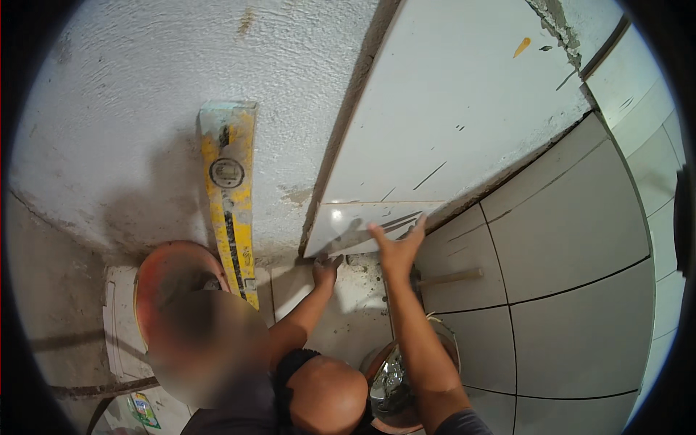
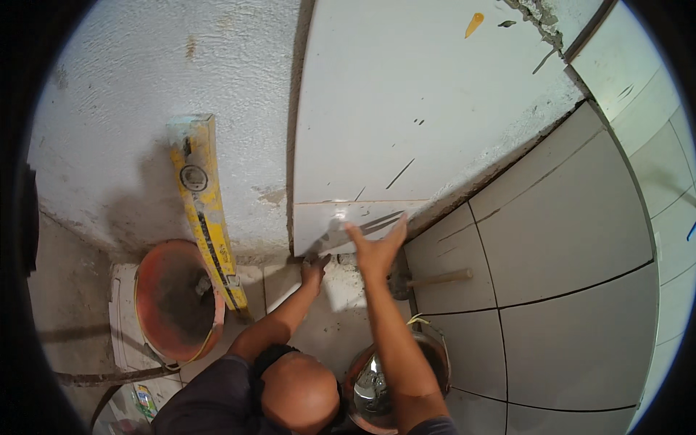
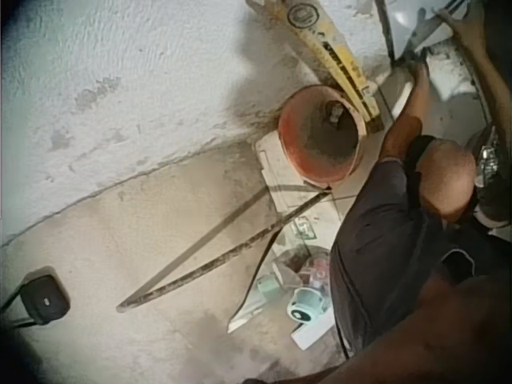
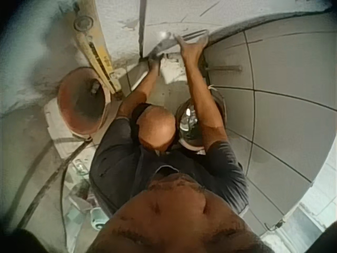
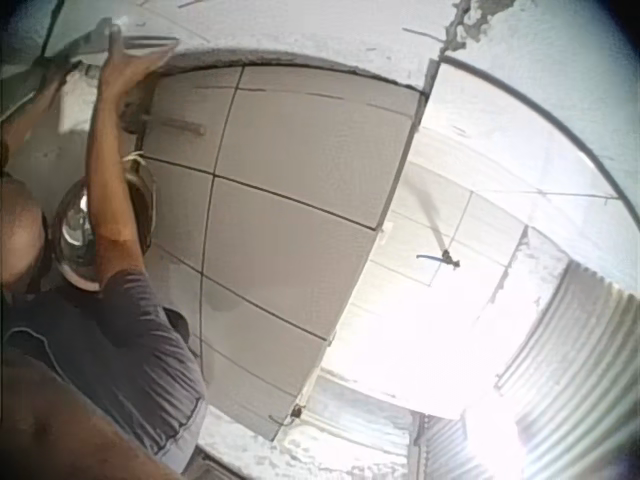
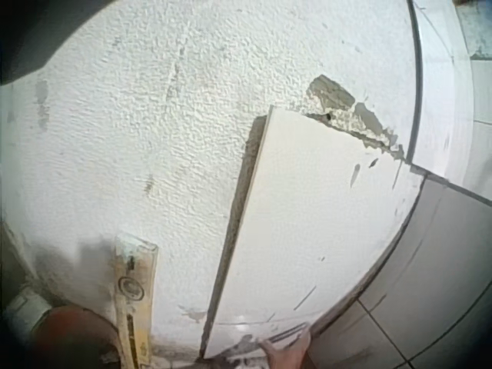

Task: Applying mortar and leveling a ceramic tile on a bathroom wall.

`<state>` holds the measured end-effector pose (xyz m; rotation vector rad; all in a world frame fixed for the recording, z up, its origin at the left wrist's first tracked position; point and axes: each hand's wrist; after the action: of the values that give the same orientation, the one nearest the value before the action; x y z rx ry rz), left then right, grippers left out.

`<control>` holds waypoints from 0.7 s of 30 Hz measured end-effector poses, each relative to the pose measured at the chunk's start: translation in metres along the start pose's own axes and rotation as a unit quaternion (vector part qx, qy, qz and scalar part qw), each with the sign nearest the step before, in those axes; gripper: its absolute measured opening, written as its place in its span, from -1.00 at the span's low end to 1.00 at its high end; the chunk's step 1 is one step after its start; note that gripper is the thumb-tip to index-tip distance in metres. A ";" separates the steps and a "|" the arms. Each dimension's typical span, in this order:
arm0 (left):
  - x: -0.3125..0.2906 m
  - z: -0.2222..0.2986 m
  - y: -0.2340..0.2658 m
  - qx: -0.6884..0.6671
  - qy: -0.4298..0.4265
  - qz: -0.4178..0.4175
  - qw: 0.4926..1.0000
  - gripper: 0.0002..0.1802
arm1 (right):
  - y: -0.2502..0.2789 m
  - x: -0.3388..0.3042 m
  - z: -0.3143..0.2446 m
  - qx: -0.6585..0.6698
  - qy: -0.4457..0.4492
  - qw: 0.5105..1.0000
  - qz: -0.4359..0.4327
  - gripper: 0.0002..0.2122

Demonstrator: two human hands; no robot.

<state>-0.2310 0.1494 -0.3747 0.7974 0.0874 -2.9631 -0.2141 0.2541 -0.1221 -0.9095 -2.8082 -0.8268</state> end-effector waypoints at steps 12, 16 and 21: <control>-0.005 -0.001 -0.043 -0.275 0.072 -0.068 0.956 -0.44 | -0.009 0.016 -0.016 -0.016 -0.038 0.999 0.003 0.22; -0.012 0.013 -0.054 -0.284 -0.004 -0.076 0.956 -0.39 | -0.010 0.018 -0.006 -0.002 -0.023 1.000 0.013 0.20; -0.002 -0.001 -0.048 -0.252 -0.024 -0.038 0.967 -0.52 | -0.017 0.014 -0.012 0.003 -0.020 1.000 0.008 0.21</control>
<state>-0.2326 0.1972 -0.3729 0.6573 0.8432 -2.8180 -0.2367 0.2438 -0.1166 -0.9575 -2.8326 -0.8066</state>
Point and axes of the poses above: each hand's wrist, its own x-axis towards the middle knuckle, its own y-axis out of the back of the hand, z = x × y, and after that the axes turned 8 degrees about -z, right-handed
